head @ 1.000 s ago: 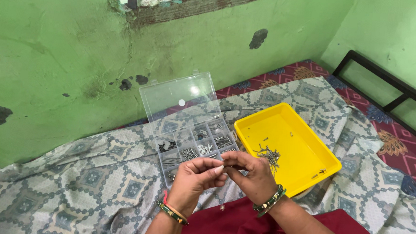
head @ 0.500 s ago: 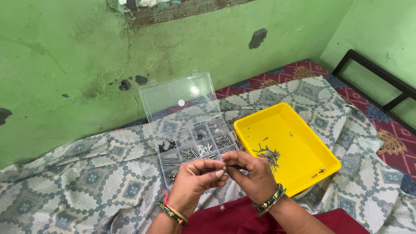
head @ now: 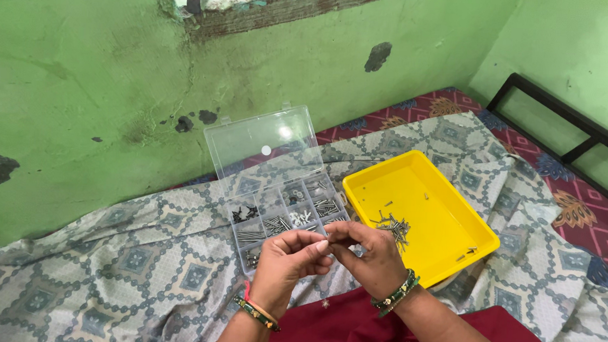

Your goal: The person picks small metal fasteners from a yellow tray and places them into compartments of a clear plastic organizer box. The person handles the fasteners one by one, sorting them into different sections of the box.

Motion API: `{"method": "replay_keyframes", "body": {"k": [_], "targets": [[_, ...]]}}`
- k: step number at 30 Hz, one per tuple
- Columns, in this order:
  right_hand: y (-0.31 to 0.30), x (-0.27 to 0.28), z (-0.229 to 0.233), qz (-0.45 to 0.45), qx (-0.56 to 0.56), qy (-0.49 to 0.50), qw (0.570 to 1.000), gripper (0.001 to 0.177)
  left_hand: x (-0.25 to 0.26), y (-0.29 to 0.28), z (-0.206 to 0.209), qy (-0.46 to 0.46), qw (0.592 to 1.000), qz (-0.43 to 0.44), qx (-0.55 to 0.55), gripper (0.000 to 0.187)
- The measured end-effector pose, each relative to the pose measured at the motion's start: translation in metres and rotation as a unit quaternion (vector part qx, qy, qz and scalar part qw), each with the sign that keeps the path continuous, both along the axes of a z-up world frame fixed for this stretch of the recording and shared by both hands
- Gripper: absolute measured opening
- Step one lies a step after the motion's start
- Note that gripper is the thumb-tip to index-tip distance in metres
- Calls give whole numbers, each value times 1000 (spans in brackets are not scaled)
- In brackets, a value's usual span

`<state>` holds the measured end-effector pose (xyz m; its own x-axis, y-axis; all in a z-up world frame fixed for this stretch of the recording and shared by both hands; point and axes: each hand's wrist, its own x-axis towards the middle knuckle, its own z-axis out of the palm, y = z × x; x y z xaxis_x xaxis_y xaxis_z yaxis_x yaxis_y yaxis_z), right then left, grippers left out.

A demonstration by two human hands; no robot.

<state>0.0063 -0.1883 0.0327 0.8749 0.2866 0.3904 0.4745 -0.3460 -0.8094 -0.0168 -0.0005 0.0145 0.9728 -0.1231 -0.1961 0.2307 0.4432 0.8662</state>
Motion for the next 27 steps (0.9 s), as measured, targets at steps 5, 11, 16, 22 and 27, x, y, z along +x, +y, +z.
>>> {"method": "replay_keyframes", "body": {"k": [5,11,16,22,27], "targets": [[1,-1,1,-5,33,10,999,28,1,2,2,2,1000,8,-17,17],[-1,0,2,7,58,2,998,27,1,1,3,4,1000,16,3,16],[-2,-1,-2,43,20,22,999,16,2,2,-4,21,999,22,19,11],[-6,10,-35,105,81,191,973,16,6,6,-22,57,997,1,50,10],[-10,33,-85,83,136,394,905,15,18,10,-41,50,982,42,175,13]]}}
